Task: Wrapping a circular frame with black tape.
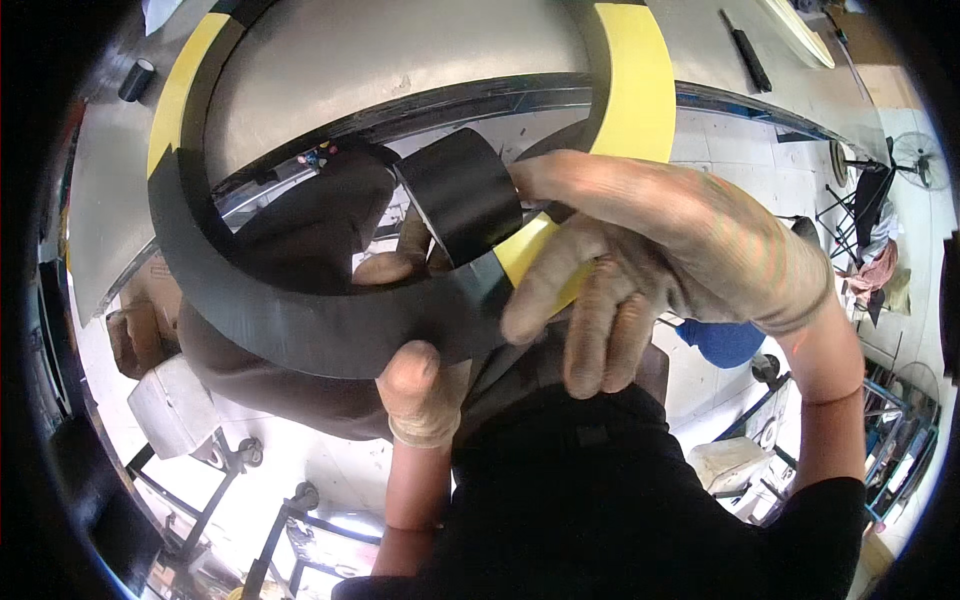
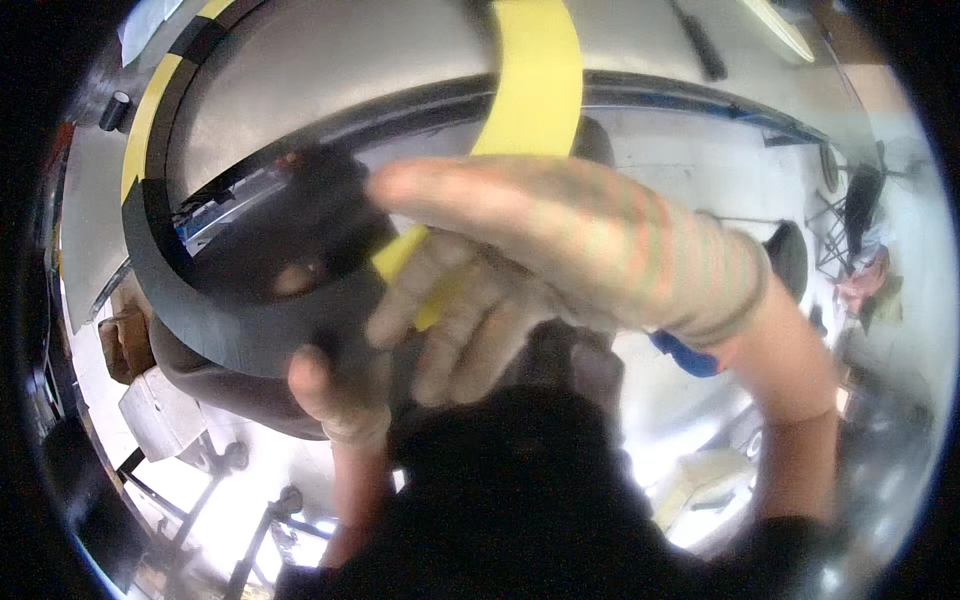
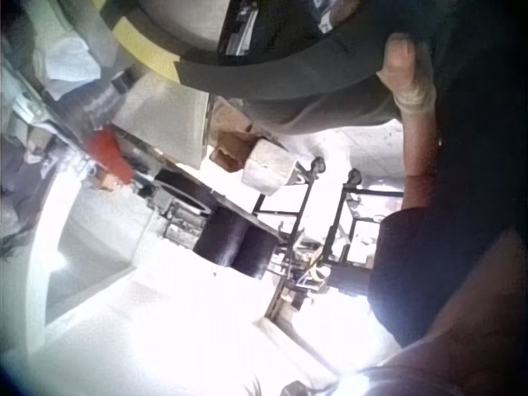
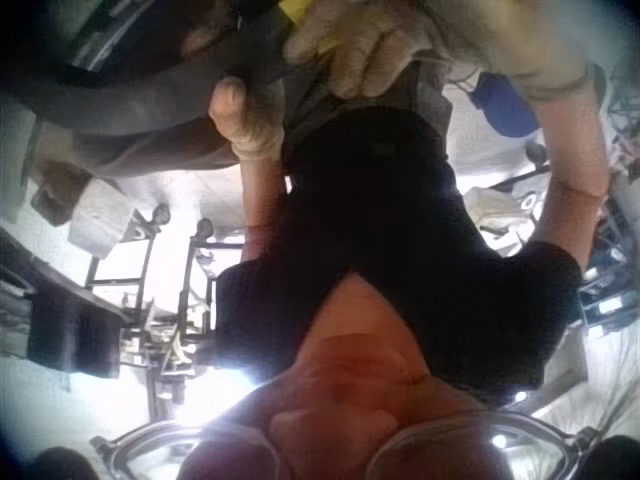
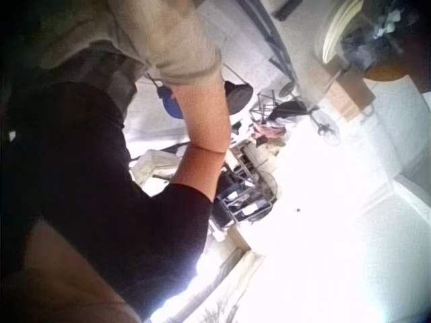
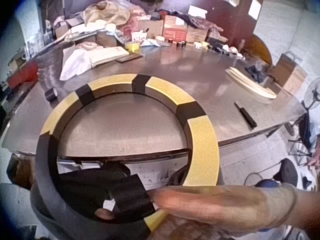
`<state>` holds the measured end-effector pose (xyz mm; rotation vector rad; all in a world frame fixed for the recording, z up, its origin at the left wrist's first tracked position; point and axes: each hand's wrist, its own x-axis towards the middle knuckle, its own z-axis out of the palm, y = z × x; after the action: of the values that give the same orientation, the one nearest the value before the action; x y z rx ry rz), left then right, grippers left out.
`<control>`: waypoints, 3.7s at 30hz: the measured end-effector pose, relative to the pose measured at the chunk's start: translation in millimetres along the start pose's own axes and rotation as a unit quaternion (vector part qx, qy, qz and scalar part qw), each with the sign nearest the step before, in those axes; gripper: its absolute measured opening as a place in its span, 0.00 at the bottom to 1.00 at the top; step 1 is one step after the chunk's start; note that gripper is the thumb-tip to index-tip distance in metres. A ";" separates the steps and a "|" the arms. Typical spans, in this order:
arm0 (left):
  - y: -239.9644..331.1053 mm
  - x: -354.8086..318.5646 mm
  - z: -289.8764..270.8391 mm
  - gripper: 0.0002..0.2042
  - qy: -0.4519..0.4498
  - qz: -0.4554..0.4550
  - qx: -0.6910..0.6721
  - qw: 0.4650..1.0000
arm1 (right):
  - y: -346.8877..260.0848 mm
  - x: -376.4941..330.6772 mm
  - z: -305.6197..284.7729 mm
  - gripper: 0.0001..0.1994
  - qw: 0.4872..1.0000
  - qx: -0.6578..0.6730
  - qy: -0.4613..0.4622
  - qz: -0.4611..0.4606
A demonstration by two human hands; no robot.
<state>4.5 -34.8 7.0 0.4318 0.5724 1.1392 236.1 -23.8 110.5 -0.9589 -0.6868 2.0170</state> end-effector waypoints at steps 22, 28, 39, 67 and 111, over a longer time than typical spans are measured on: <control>14.3 31.6 -9.5 0.42 -0.034 0.027 0.082 0.996 | 132.9 84.1 -127.8 0.28 0.885 -0.382 0.086 -0.252; -5.9 14.7 17.1 0.60 0.027 -0.044 -0.100 0.994 | 98.5 50.1 -114.8 0.26 0.963 -0.223 0.015 -0.148; -16.9 22.6 26.0 0.47 -0.003 -0.067 -0.019 0.998 | -34.4 39.9 5.9 0.32 0.978 0.086 -0.027 0.189; 7.7 17.3 4.2 0.38 0.002 0.022 0.033 0.999 | 86.8 58.7 -110.2 0.28 0.954 -0.252 0.058 -0.149; -29.2 24.9 18.6 0.40 0.018 0.064 0.152 0.986 | -9.4 -13.7 -31.6 0.27 0.991 -0.076 -0.019 -0.105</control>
<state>44.7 -22.8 -0.9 0.7209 0.7634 1.1877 271.3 -25.7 104.7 -0.8973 -0.9323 1.8227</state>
